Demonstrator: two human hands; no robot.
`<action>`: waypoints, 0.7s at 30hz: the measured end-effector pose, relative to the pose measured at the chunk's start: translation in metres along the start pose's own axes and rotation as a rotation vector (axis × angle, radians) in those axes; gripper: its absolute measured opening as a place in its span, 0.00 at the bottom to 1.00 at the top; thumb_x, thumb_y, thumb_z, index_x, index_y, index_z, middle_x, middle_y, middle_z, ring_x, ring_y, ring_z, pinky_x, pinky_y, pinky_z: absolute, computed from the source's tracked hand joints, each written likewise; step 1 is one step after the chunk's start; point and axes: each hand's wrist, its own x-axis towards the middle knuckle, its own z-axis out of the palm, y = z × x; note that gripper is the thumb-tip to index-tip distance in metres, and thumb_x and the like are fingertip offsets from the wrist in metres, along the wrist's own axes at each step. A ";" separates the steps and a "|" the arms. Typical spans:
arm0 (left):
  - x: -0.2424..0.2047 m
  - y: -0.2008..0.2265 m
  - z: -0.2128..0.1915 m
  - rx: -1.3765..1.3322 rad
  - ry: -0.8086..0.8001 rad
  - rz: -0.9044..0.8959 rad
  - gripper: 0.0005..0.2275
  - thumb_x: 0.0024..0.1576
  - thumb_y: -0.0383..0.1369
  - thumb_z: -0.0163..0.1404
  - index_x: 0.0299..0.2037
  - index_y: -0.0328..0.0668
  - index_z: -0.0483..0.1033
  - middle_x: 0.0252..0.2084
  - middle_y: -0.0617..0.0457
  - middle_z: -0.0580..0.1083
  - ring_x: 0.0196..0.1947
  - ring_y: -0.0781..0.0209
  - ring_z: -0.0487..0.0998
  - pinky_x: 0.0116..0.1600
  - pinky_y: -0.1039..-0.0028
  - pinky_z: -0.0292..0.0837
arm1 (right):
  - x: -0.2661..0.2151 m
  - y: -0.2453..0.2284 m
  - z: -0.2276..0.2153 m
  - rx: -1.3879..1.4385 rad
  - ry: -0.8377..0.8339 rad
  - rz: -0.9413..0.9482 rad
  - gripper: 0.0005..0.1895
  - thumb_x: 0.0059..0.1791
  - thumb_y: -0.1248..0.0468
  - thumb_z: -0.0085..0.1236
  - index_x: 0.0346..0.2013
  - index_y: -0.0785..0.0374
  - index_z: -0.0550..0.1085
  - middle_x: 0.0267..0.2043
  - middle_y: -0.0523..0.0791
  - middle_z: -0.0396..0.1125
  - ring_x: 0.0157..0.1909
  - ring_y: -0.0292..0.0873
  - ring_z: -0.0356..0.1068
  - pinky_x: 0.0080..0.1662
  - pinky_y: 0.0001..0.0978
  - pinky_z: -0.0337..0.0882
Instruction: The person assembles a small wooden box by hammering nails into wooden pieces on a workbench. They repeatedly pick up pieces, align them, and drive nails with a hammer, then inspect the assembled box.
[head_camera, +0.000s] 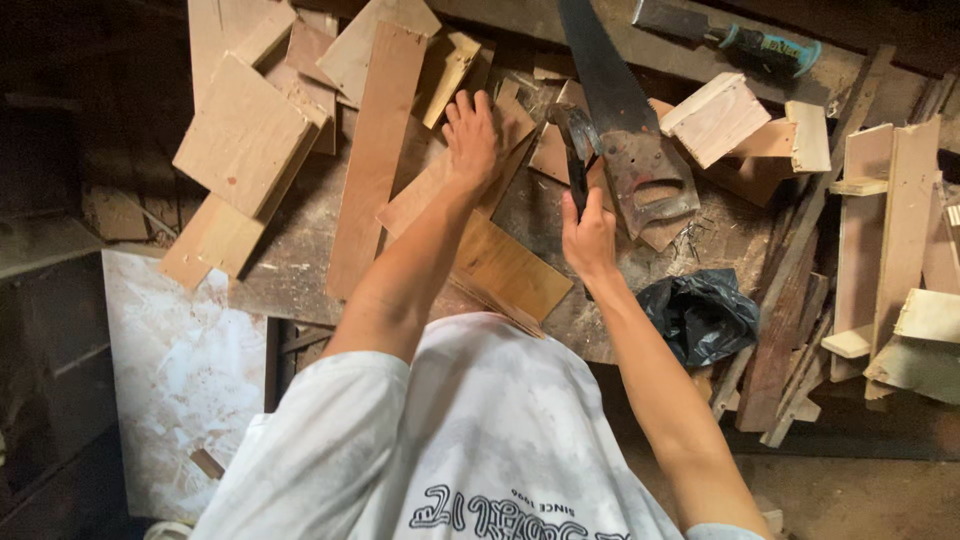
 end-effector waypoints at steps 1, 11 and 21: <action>-0.005 -0.003 -0.003 0.012 0.020 0.078 0.29 0.51 0.48 0.62 0.53 0.37 0.64 0.58 0.35 0.62 0.57 0.34 0.63 0.55 0.45 0.60 | -0.004 0.000 -0.002 -0.006 -0.010 -0.008 0.16 0.60 0.56 0.50 0.40 0.69 0.64 0.22 0.57 0.66 0.21 0.58 0.68 0.26 0.48 0.62; -0.014 -0.003 -0.024 -0.034 -0.039 0.187 0.34 0.45 0.42 0.69 0.59 0.40 0.66 0.57 0.39 0.61 0.56 0.39 0.62 0.55 0.52 0.63 | -0.001 -0.002 0.000 -0.012 0.000 0.011 0.17 0.59 0.55 0.51 0.38 0.69 0.64 0.23 0.56 0.66 0.24 0.59 0.69 0.28 0.49 0.64; -0.011 0.009 -0.020 -0.039 0.002 0.153 0.35 0.43 0.41 0.68 0.61 0.41 0.67 0.56 0.42 0.63 0.55 0.42 0.64 0.54 0.55 0.63 | 0.001 -0.004 -0.001 -0.036 0.022 0.003 0.18 0.60 0.55 0.51 0.37 0.69 0.64 0.22 0.57 0.65 0.23 0.60 0.67 0.28 0.50 0.63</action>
